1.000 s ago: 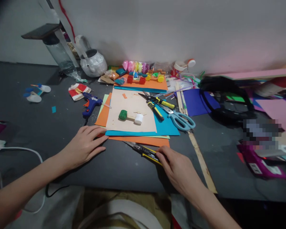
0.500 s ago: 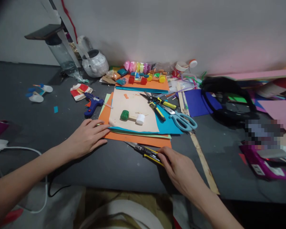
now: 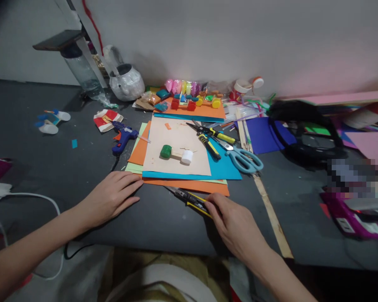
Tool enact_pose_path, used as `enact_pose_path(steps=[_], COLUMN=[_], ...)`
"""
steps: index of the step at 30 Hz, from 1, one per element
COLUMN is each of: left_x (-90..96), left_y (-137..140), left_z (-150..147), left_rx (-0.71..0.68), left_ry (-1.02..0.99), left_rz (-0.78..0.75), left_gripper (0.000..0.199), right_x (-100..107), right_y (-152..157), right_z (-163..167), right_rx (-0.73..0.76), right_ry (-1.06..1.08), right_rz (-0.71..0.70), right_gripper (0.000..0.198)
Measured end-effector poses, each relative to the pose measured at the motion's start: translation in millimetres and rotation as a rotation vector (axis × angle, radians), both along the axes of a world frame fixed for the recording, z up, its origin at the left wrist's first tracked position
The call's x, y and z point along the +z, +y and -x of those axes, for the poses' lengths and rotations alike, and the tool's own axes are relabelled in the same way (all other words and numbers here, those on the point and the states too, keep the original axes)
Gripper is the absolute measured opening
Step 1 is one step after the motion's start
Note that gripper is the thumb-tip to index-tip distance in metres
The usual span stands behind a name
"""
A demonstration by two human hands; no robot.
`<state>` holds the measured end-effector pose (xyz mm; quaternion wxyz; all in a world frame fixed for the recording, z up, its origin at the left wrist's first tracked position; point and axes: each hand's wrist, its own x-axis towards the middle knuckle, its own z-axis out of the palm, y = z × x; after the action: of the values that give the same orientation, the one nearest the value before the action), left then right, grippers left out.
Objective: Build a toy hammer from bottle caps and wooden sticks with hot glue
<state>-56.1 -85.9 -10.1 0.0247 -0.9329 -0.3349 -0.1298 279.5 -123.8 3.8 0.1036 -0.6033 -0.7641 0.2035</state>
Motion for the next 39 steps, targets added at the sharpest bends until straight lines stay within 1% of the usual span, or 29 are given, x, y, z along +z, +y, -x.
enact_pose_path(steps=[4,7,16,21,27,35,39], left_x=[-3.4,-3.7,-5.3,-6.3,-6.0,-5.9,-5.4], left_y=[0.4,-0.6,-2.1,-2.0,-1.9,-2.2,-2.3], left_z=[1.0,1.4,1.9,2.7,3.1,3.2,3.5], left_rx=[0.027,0.027,0.031,0.033,0.035,0.033,0.038], left_ry=[-0.015,-0.018,-0.038,-0.036,-0.038,-0.030,-0.026], left_rz=[0.059,0.076,0.085,0.088,0.099,0.090,0.094], left_gripper=[0.034,0.034,0.035,0.035,0.035,0.036,0.035], right_x=[0.4,1.0,1.4,1.0,1.8,-0.3,-1.4], right_y=[-0.2,-1.9,-1.0,1.9,0.8,1.2,2.2], right_z=[1.7,1.3,6.3,12.9,10.8,14.1,18.7], right_rx=[0.037,0.065,0.023,0.046,0.095,0.052,0.060], right_ry=[-0.037,-0.045,-0.010,-0.045,-0.061,-0.052,-0.070], right_rz=[-0.037,-0.044,-0.045,-0.046,-0.066,-0.051,-0.047], right_gripper=[0.031,0.031,0.028,0.029,0.029,0.029,0.028])
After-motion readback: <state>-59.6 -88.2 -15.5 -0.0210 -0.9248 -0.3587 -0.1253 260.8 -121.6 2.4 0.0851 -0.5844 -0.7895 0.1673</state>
